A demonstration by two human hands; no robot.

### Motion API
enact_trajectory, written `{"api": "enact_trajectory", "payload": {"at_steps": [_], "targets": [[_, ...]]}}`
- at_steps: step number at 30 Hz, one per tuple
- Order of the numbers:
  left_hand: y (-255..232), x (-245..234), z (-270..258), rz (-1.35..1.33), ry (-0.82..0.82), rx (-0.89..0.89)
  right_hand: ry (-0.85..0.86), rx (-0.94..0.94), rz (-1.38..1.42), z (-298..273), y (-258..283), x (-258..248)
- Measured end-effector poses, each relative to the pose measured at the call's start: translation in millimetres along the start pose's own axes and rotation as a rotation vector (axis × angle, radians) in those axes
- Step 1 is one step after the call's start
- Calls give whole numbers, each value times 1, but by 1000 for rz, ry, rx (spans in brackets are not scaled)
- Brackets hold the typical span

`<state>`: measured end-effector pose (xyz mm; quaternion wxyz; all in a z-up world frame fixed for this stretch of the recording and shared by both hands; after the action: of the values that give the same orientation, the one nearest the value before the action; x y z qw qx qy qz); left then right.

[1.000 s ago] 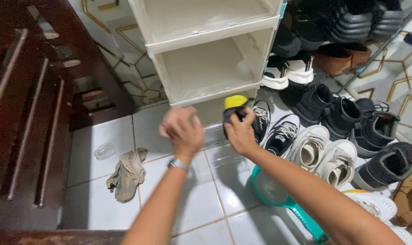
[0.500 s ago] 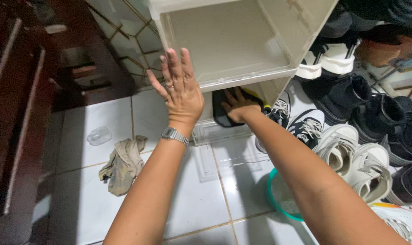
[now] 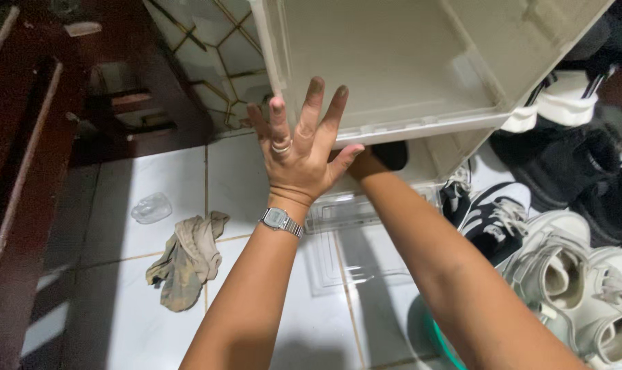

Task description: The person cleans a plastic storage unit by wiping its surfaces with a cloth, then rinses the cloth in a bucket of water and wrings it out.

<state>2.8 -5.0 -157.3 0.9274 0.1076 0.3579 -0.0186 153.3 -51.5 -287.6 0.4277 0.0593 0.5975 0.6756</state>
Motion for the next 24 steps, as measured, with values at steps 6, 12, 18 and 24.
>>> {"api": "enact_trajectory", "payload": {"at_steps": [6,12,18,24], "targets": [[-1,-1,2,33,-59,-26,227,-138,-307,-12,76,26],[-2,1,4,-97,-53,-55,240,-111,-263,4,52,-1],[-6,4,-2,-116,-86,-65,-1,-286,357,2,35,26],[-2,0,2,-99,-109,-96,473,223,-828,-35,-18,18]]}}
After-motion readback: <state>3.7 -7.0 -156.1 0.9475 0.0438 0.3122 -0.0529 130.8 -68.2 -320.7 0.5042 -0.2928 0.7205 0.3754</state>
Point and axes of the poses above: each hand's wrist, its own z-axis towards the middle knuckle, its own x-axis out of the palm, y = z × x, the point moved 9 cm from there along z, towards the middle knuckle, and after that the axes turned 14 degrees about y, right-handed, at the moved point
